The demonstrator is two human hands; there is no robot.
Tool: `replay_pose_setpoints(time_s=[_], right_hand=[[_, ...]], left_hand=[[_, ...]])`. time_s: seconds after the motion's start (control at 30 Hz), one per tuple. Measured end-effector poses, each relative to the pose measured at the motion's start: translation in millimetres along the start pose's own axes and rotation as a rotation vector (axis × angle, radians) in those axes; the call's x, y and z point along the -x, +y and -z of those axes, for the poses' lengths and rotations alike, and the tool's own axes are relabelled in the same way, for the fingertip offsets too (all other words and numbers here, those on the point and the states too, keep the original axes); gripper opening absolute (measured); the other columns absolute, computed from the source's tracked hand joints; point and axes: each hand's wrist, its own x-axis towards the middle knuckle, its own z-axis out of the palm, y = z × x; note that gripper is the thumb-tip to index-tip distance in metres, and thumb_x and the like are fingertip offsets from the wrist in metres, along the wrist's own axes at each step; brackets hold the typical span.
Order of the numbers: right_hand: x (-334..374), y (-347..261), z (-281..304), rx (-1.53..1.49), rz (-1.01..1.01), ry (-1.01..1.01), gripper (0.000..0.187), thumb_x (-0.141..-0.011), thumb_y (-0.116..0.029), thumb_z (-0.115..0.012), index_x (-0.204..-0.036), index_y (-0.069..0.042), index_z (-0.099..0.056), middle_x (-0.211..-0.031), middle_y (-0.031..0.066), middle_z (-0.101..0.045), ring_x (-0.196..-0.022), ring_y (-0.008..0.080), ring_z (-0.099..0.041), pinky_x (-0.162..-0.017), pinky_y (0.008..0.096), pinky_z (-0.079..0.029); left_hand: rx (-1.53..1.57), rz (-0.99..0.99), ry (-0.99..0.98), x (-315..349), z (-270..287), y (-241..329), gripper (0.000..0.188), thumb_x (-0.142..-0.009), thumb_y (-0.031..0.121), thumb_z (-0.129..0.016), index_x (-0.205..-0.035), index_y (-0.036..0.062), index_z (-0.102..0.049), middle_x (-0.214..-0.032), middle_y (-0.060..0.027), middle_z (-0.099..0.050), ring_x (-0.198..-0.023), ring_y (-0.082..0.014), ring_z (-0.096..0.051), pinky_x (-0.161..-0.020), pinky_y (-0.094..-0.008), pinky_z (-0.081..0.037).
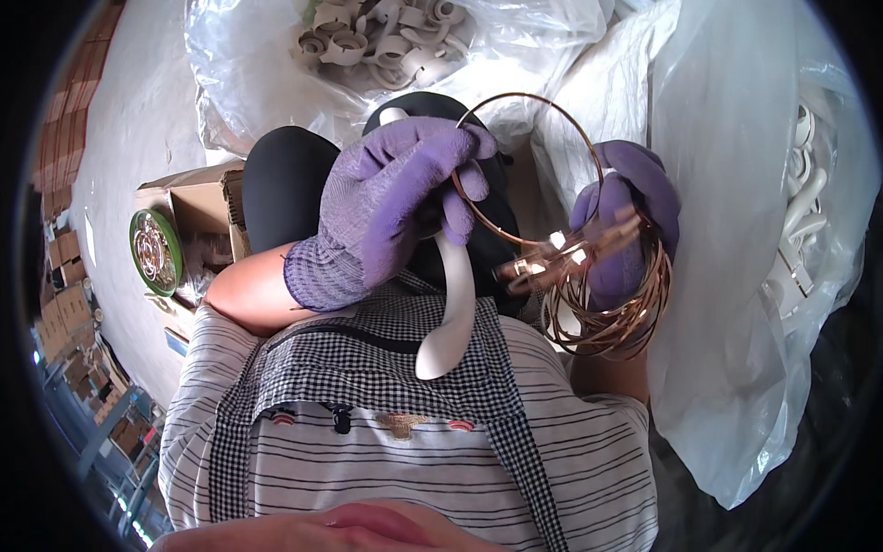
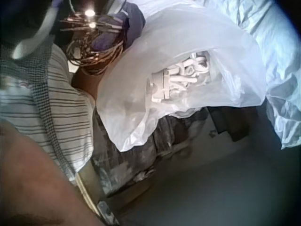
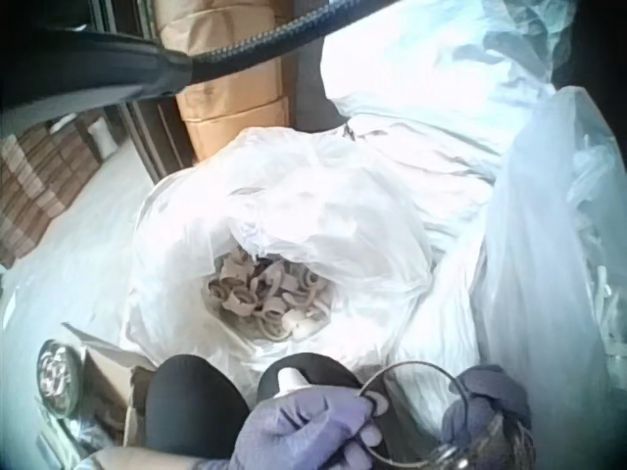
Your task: The person sits on the floor and repeatedly picks up white ceramic parts from a plastic bag. They insert a copper wire ring into the central hole of each part, then place the assembled piece into a nearby bag. The process is repeated for multiple units.
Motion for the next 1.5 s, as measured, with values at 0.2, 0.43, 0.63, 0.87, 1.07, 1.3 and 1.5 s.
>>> replay_pose_setpoints(time_s=[0.2,0.43,0.63,0.87,1.07,1.3,1.5], right_hand=[[0,4,8,-0.502,-0.053,-0.133,0.059,-0.101,-0.041,-0.065,-0.137,0.004,-0.054,-0.098,0.0084,-0.066,-0.078,0.016,-0.065,-0.07,0.028,-0.055],[-18,-30,-29,-0.416,0.032,0.105,0.018,-0.105,-0.024,-0.05,-0.098,-0.008,-0.055,-0.083,0.0089,-0.05,-0.056,0.0119,-0.044,-0.049,0.028,-0.044],[-33,-4,-16,-0.921,0.065,-0.345,0.043,-0.104,-0.033,-0.059,-0.07,-0.011,-0.045,-0.096,0.0065,-0.051,-0.056,0.008,-0.044,-0.049,0.0276,-0.042],[-33,2,-31,-1.099,-0.049,-0.717,0.041,-0.107,-0.035,-0.052,-0.074,-0.011,-0.046,-0.094,0.0054,-0.05,-0.053,0.0057,-0.042,-0.048,0.0252,-0.042],[-32,7,-45,-1.16,-0.114,-0.716,0.037,-0.11,-0.035,-0.044,-0.082,-0.011,-0.049,-0.09,0.0049,-0.049,-0.05,0.0043,-0.04,-0.047,0.0225,-0.042],[-24,-1,-61,-1.286,-0.325,-0.321,0.038,-0.113,-0.035,-0.035,-0.09,-0.01,-0.053,-0.087,0.0051,-0.049,-0.047,0.0026,-0.037,-0.044,0.0193,-0.041],[-10,-10,-69,-1.228,-0.331,-0.25,0.04,-0.114,-0.034,-0.036,-0.131,-0.006,-0.059,-0.103,0.01,-0.06,-0.045,0.0018,-0.037,-0.043,0.0184,-0.039]], left_hand=[[0.058,0.028,-0.109,-6,0,1,0.024,-0.106,0.015,-0.057,-0.117,-0.0042,-0.067,-0.09,-0.008,-0.073,-0.063,-0.0099,-0.067,-0.056,-0.0208,-0.055],[-0.15,-0.047,-0.083,13,-15,29,0.027,-0.106,0.014,-0.054,-0.121,-0.0046,-0.067,-0.09,-0.0071,-0.072,-0.063,-0.0072,-0.065,-0.06,-0.0201,-0.055],[-0.169,-0.076,0.036,23,-2,41,0.034,-0.108,0.015,-0.046,-0.129,-0.0085,-0.059,-0.09,-0.0149,-0.071,-0.057,-0.0189,-0.065,-0.055,-0.0245,-0.053],[-0.002,-0.011,0.033,27,10,37,0.039,-0.109,0.019,-0.044,-0.134,-0.0085,-0.056,-0.089,-0.0131,-0.071,-0.058,-0.0189,-0.065,-0.053,-0.0263,-0.053],[0.069,0.06,0.088,22,13,28,0.039,-0.109,0.02,-0.045,-0.134,-0.0074,-0.055,-0.091,-0.0122,-0.071,-0.062,-0.0186,-0.066,-0.059,-0.0274,-0.056],[0.007,-0.011,0.128,26,37,24,0.036,-0.108,0.017,-0.049,-0.136,-0.0044,-0.056,-0.092,-0.0107,-0.07,-0.068,-0.0176,-0.067,-0.063,-0.0289,-0.057],[0.018,0.039,0.154,42,39,23,0.042,-0.108,0.012,-0.051,-0.147,-0.0026,-0.047,-0.095,-0.0103,-0.071,-0.072,-0.0147,-0.069,-0.065,-0.0266,-0.06]])
